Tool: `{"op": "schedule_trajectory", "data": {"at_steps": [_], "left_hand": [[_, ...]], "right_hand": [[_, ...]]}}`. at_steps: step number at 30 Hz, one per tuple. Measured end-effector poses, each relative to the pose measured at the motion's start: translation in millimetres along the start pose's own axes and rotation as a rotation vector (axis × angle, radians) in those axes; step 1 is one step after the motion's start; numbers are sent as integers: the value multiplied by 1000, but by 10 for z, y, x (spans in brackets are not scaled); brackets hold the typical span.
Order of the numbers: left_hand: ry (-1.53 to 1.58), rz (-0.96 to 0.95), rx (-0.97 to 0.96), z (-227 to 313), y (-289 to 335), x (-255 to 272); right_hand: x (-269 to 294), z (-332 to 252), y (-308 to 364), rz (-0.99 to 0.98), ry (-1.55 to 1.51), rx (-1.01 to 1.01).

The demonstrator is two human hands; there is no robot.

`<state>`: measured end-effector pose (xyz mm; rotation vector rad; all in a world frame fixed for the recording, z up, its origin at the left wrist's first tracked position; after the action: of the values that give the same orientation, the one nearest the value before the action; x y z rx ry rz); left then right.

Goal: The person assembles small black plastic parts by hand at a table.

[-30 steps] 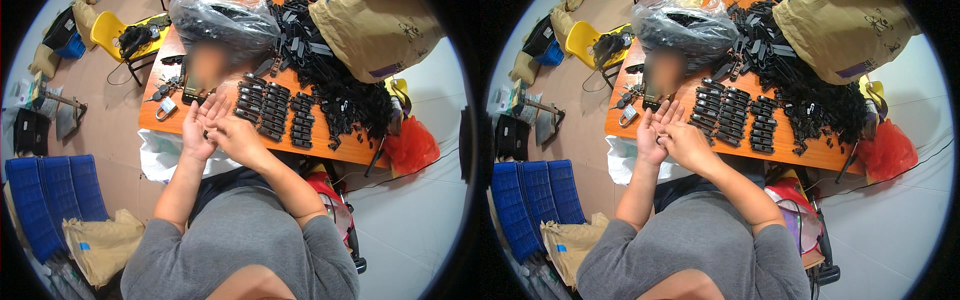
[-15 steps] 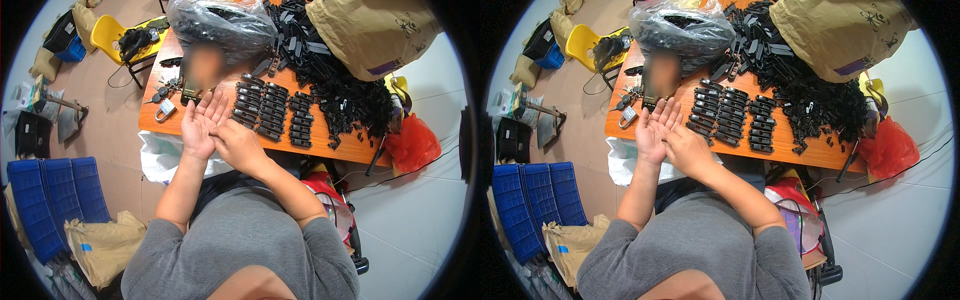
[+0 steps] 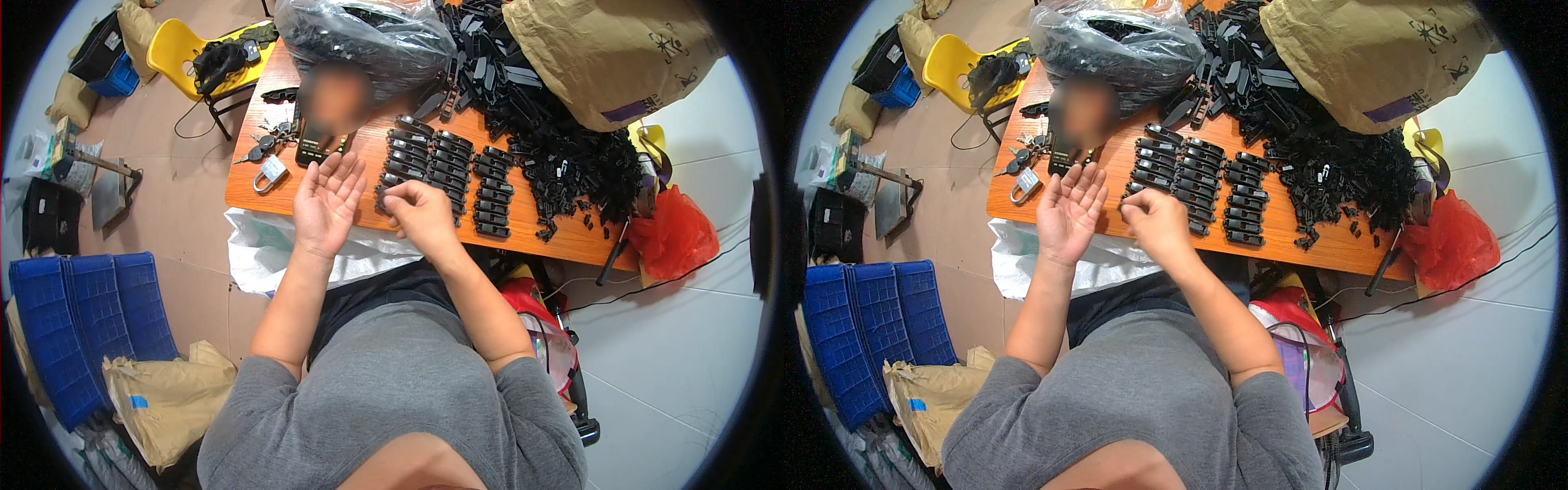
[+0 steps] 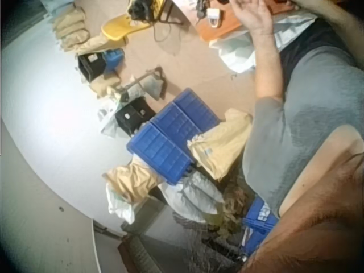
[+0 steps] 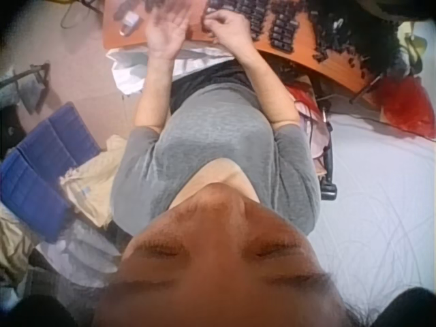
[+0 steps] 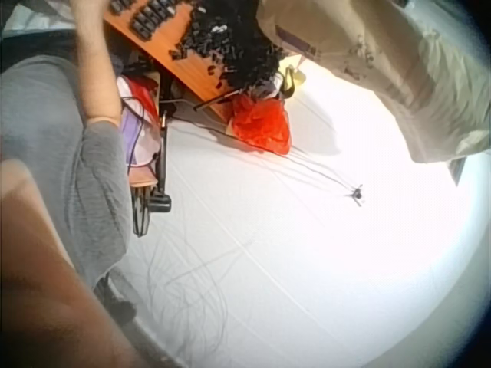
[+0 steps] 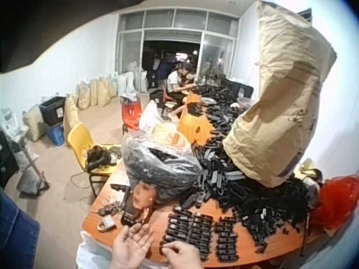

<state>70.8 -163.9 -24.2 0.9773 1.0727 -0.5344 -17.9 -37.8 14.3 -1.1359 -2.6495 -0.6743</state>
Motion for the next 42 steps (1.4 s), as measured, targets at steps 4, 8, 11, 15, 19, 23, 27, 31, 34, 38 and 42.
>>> {"op": "schedule_trajectory", "data": {"at_steps": [4,8,11,15,19,23,27,31,34,38,42], "left_hand": [[-52,77,-51,161,34,225],[-11,59,-11,158,42,312],[-12,54,-11,175,35,290],[7,39,-8,189,13,304],[10,29,0,201,17,320],[1,24,13,170,10,341],[-89,2,-6,67,15,313],[-1071,-185,-284,-9,160,-125],[-2060,-720,-771,-508,420,-750],[-2233,-726,-741,-729,277,-732],[-2242,-674,-724,-780,200,-663]], "right_hand": [[102,114,-86,37,63,-89],[73,173,-104,56,169,-83],[28,222,-157,60,259,-34],[-74,235,-247,37,386,48],[-116,139,-242,21,490,25],[-77,-4,-182,98,680,105],[-31,-118,-125,139,708,173],[289,-235,148,213,579,189],[766,-94,405,305,425,122],[1704,393,770,609,397,102],[2909,983,1263,1019,539,21]]}}
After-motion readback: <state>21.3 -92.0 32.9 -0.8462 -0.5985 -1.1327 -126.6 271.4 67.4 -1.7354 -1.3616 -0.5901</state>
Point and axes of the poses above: each hand's wrist, its own y-axis away from the middle knuckle, its own x-axis out of the back of the hand, z = x × y, the point moved 10 cm from there along -y, towards the middle knuckle, and after that the axes turned 9 degrees about y, right-handed, at the moved point
